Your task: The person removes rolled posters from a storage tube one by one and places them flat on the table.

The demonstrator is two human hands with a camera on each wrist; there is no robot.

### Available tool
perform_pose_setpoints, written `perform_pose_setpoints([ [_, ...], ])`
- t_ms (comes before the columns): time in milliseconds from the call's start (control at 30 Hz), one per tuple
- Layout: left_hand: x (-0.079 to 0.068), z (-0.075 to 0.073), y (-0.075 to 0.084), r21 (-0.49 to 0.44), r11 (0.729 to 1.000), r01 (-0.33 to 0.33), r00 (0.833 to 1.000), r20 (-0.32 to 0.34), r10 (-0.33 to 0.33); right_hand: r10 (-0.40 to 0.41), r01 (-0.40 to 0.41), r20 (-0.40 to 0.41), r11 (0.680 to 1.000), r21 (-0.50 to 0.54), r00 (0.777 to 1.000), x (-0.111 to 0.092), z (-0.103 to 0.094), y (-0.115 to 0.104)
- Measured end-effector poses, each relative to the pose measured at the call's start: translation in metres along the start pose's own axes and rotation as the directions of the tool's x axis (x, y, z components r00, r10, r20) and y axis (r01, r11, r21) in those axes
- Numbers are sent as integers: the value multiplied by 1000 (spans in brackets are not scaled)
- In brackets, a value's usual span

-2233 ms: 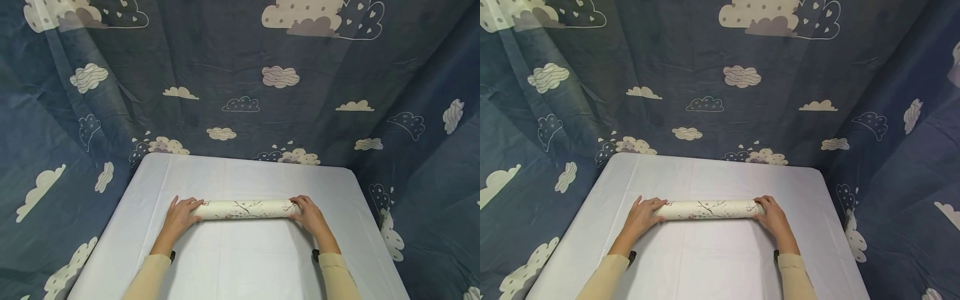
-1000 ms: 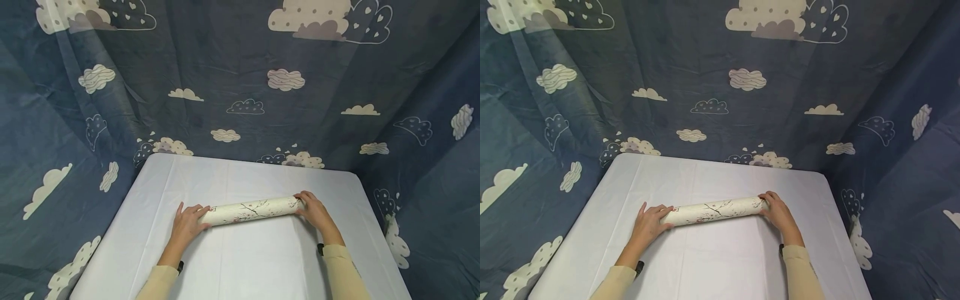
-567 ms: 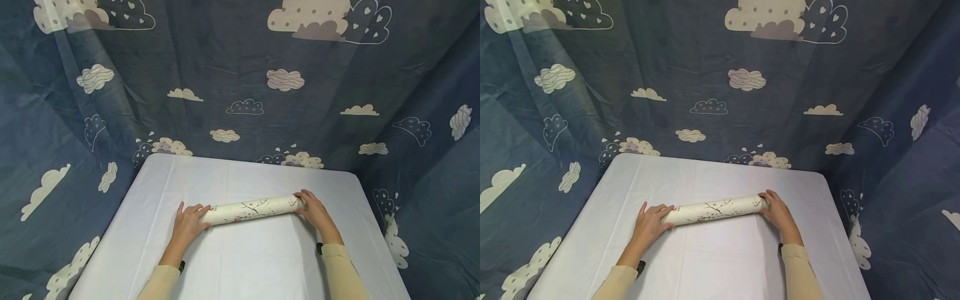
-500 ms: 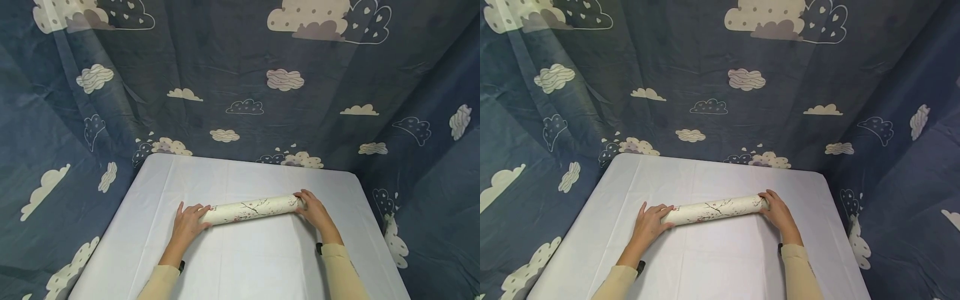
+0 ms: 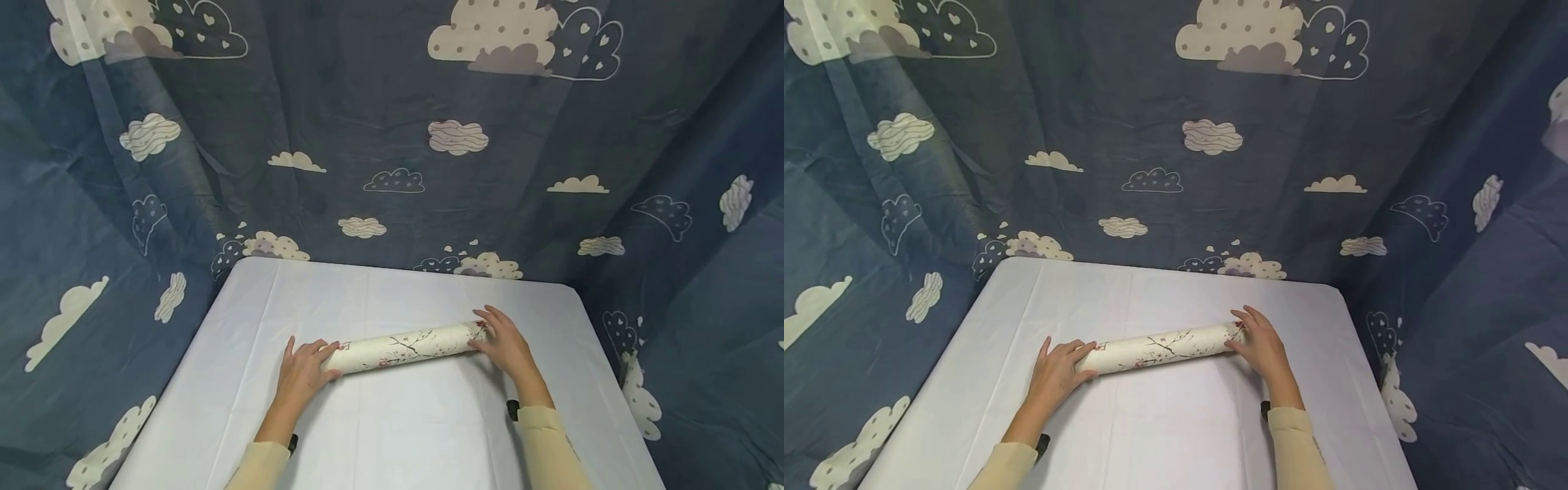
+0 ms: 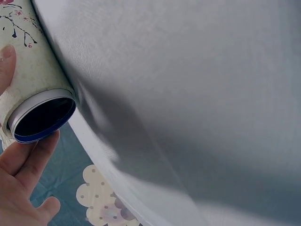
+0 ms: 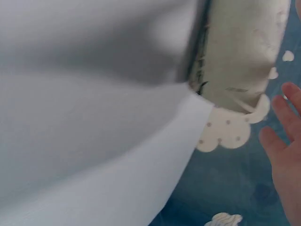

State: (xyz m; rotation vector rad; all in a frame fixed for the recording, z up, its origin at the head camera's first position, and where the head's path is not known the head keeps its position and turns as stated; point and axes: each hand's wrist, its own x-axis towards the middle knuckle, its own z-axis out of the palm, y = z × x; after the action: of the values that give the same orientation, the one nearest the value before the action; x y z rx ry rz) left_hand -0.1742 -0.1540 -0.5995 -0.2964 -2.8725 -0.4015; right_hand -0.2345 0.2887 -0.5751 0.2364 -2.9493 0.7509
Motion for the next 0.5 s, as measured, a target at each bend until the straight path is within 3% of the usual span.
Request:
perform_pose_setpoints([
  [233, 0, 1, 3, 11, 1000, -8, 1000, 1, 8, -18, 18, -28, 1000, 9, 999, -3, 0, -28],
  [500, -2, 1, 6, 22, 1000, 17, 1000, -18, -17, -116, 117, -28, 993, 21, 993, -3, 13, -61],
])
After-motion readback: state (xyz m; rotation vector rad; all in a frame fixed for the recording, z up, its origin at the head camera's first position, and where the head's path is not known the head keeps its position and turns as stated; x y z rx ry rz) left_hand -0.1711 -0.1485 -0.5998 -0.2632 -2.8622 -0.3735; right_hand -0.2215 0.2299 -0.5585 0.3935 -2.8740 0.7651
